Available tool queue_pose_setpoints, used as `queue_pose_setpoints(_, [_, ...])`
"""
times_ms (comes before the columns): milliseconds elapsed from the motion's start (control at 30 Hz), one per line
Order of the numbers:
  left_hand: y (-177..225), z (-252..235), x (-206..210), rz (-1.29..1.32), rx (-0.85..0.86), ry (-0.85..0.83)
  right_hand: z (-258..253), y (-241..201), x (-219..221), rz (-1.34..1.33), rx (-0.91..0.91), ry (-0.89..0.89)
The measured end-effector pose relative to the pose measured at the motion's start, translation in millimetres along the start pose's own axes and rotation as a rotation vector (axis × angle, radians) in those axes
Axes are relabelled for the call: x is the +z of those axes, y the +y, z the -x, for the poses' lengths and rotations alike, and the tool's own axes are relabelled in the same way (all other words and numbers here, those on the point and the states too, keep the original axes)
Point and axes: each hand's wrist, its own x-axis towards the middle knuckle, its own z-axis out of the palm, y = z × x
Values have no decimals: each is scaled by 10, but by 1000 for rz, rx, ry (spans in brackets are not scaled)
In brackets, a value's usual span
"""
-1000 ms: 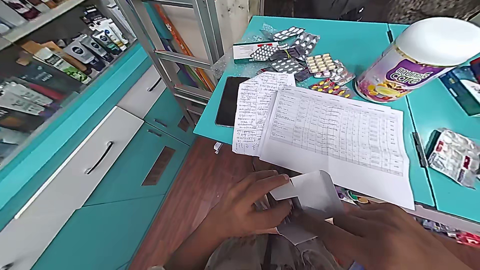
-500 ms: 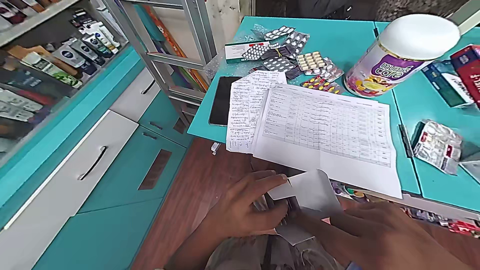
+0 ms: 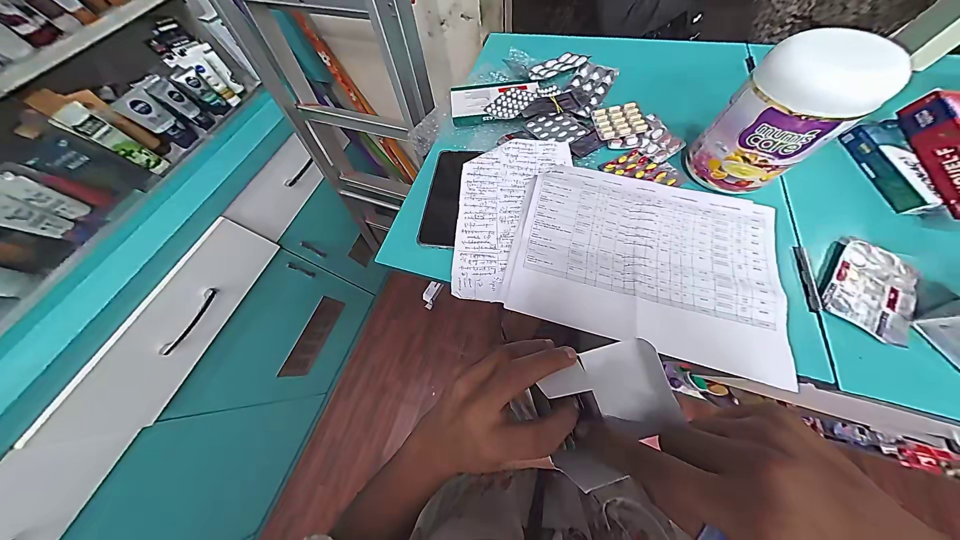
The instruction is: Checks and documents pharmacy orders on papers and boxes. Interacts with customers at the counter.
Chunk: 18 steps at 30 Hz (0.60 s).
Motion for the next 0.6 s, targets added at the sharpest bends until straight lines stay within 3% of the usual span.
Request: queue_pose_setpoints(600, [-16, 9, -1, 19, 23, 10, 0, -35, 20, -2, -7, -33])
